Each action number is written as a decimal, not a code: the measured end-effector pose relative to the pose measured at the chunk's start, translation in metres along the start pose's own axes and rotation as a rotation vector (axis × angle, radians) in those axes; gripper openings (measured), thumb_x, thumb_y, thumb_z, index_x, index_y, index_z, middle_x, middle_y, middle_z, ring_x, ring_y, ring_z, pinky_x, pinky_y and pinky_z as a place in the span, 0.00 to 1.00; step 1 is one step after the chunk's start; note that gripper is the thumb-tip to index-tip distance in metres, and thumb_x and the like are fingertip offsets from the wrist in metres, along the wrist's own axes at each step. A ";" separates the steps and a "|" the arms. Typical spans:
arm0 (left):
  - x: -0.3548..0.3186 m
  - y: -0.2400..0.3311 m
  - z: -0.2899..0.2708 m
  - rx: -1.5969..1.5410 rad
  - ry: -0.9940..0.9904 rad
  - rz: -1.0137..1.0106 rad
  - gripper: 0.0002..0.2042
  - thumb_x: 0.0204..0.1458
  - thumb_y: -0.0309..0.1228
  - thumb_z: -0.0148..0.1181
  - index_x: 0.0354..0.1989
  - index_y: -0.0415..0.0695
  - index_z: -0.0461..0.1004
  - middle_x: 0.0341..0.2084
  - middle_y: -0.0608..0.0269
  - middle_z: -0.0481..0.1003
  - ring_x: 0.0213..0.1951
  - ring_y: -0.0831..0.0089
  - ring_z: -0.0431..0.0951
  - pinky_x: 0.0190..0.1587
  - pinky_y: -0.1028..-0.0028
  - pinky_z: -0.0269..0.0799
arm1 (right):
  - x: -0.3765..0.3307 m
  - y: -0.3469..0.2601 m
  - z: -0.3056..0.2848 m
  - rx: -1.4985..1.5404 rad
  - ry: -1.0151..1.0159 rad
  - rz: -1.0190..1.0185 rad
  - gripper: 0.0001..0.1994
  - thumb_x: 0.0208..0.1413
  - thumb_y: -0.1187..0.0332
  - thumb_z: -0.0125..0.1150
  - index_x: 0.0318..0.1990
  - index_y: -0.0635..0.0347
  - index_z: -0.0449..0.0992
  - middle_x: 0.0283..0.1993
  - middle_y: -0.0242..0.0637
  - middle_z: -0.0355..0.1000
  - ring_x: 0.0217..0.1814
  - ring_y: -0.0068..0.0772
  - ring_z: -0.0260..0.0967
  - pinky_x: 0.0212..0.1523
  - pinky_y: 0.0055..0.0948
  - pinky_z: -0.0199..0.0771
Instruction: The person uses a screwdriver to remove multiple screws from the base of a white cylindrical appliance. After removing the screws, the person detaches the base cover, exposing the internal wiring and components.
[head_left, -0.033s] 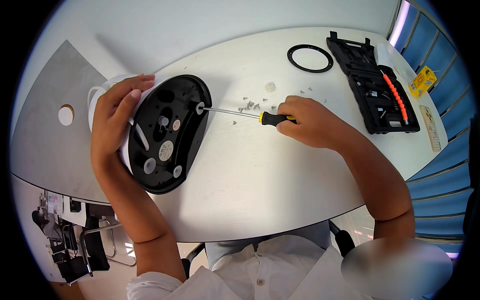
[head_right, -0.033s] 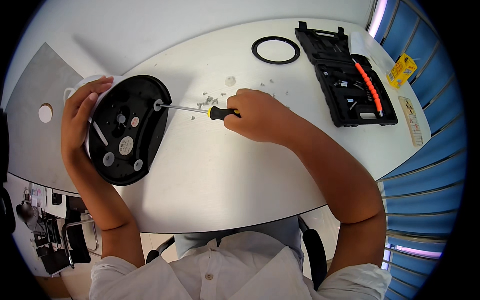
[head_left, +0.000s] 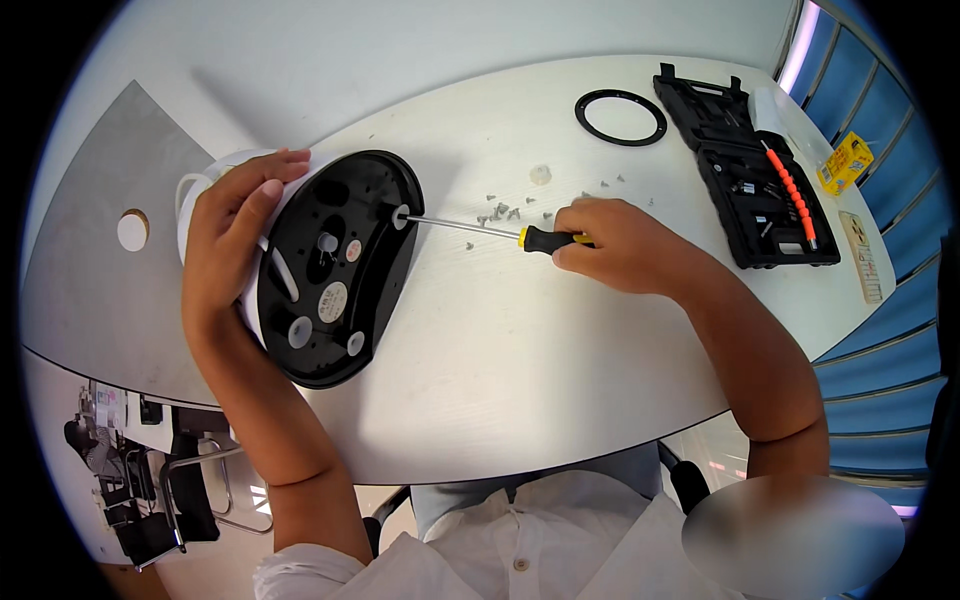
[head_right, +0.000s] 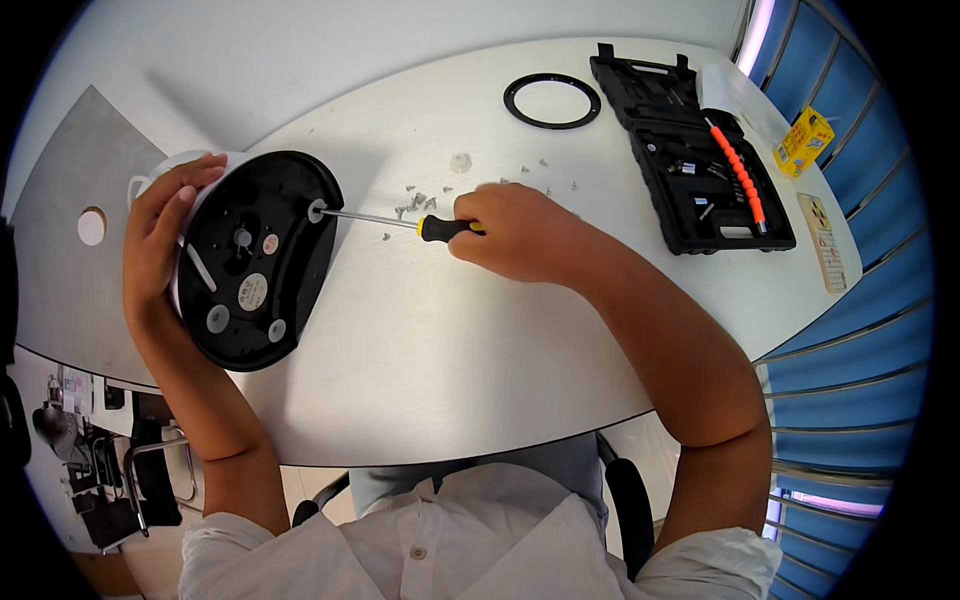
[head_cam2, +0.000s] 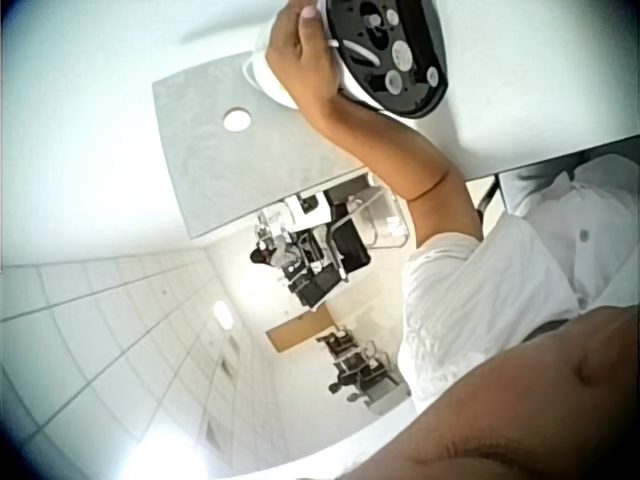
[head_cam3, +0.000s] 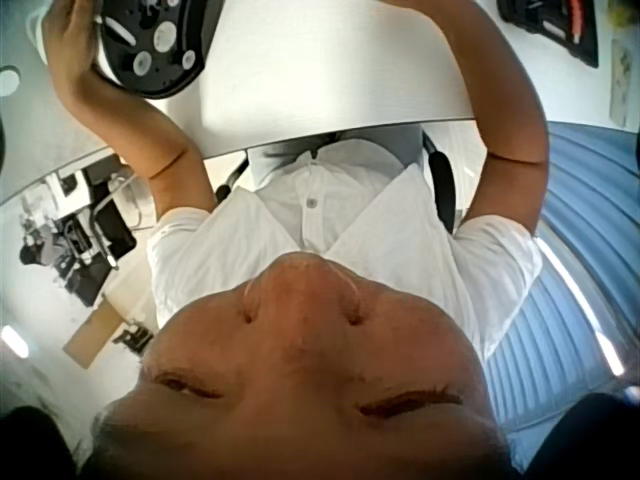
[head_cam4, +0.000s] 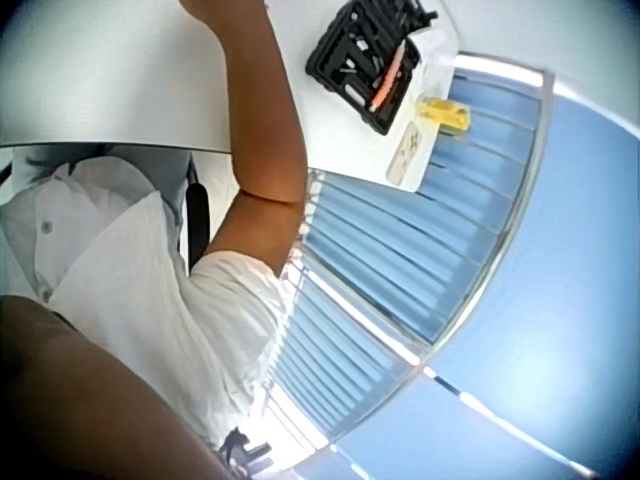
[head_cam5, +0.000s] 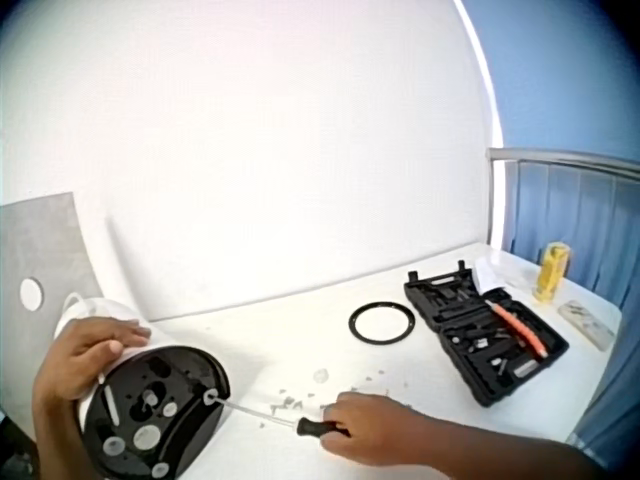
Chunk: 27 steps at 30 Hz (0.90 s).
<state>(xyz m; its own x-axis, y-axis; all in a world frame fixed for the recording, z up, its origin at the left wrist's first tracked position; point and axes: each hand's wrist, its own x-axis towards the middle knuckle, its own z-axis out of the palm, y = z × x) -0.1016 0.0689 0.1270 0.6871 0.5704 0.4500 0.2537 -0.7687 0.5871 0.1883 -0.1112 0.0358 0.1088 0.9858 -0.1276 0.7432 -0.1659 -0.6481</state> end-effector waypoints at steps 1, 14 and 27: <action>0.001 0.000 0.000 -0.001 -0.001 0.002 0.15 0.53 0.31 0.50 0.41 0.33 0.78 0.45 0.52 0.78 0.57 0.59 0.70 0.61 0.65 0.60 | 0.000 0.001 -0.001 0.037 -0.054 0.004 0.10 0.49 0.64 0.56 0.29 0.62 0.70 0.24 0.43 0.68 0.24 0.39 0.64 0.28 0.37 0.64; 0.000 -0.001 0.000 0.001 0.003 0.020 0.15 0.55 0.31 0.49 0.41 0.32 0.78 0.45 0.52 0.78 0.55 0.61 0.72 0.59 0.68 0.61 | -0.002 -0.011 0.011 -0.209 0.031 -0.023 0.07 0.50 0.66 0.54 0.28 0.59 0.70 0.20 0.40 0.69 0.25 0.38 0.68 0.27 0.36 0.66; 0.000 0.000 0.001 -0.017 0.001 0.014 0.15 0.54 0.31 0.50 0.40 0.33 0.78 0.44 0.52 0.78 0.55 0.61 0.72 0.59 0.67 0.61 | -0.001 -0.006 0.007 -0.234 0.079 -0.111 0.09 0.50 0.65 0.56 0.32 0.60 0.67 0.22 0.40 0.69 0.25 0.36 0.68 0.27 0.35 0.64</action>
<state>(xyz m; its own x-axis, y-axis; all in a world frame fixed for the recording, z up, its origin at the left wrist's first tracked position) -0.1004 0.0685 0.1267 0.6900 0.5601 0.4585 0.2329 -0.7715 0.5920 0.1788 -0.1113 0.0344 0.0623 0.9981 -0.0010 0.8850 -0.0557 -0.4622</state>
